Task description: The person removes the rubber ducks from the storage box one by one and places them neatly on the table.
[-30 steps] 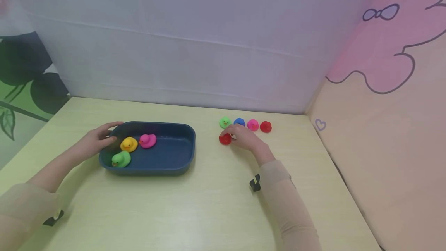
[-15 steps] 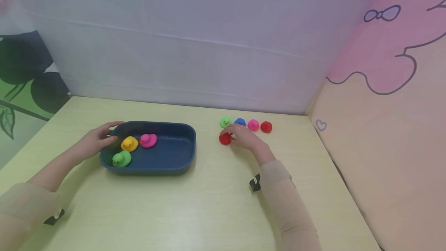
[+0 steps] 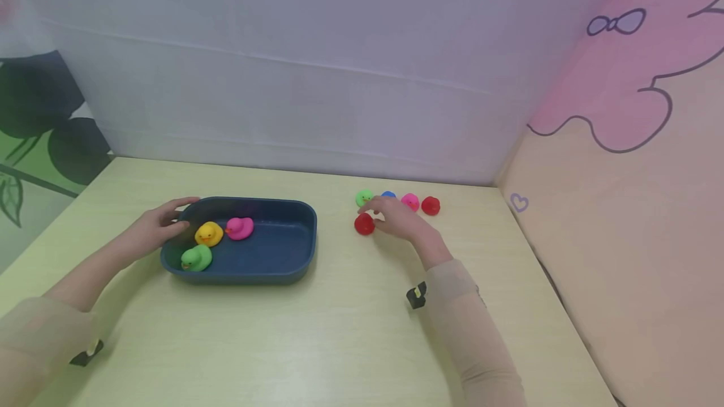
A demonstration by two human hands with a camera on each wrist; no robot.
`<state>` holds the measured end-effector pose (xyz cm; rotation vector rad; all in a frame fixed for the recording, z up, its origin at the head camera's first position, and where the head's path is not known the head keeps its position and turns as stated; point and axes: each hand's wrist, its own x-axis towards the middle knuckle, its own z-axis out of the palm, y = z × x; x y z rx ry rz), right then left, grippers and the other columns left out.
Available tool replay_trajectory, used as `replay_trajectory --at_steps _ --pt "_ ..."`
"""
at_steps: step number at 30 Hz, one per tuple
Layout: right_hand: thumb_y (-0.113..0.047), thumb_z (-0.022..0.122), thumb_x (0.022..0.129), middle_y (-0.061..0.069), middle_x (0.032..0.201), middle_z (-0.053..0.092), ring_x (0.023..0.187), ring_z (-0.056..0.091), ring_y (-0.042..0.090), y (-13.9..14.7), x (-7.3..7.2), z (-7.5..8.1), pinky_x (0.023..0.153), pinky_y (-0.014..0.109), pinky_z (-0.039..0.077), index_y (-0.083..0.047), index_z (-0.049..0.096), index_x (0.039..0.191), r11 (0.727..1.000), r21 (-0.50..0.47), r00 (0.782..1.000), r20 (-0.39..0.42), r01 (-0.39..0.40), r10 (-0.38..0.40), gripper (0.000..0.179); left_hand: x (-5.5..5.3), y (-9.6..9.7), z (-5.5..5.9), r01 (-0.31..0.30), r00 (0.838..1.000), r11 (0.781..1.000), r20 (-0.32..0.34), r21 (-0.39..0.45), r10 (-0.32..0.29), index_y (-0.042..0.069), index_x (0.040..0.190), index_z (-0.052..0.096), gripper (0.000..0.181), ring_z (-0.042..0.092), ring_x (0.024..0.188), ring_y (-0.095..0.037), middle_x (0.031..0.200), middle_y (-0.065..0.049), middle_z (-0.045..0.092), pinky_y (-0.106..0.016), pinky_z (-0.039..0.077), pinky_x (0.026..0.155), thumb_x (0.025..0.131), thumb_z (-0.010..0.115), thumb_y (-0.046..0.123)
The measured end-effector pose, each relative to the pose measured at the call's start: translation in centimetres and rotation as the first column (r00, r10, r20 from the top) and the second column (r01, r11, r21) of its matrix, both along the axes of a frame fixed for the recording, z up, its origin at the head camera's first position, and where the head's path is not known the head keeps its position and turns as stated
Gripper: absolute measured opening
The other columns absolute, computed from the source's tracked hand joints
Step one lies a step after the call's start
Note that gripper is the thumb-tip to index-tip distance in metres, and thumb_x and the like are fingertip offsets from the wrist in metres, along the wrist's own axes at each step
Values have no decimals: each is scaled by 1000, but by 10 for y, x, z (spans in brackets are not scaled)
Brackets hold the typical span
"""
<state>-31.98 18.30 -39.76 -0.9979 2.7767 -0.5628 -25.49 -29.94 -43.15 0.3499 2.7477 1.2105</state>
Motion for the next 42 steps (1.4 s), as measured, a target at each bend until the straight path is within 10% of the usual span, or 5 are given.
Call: replay_trajectory --at_steps 42 --pt "-15 66 88 0 117 65 101 58 17 -73 38 42 88 30 49 -15 63 121 988 -152 960 -278 -23 -21 33 -2 0 -2 0 1000 1000 29 5 0 10 149 24 56 43 120 -48 141 -36 32 -54 46 91 98 46 18"
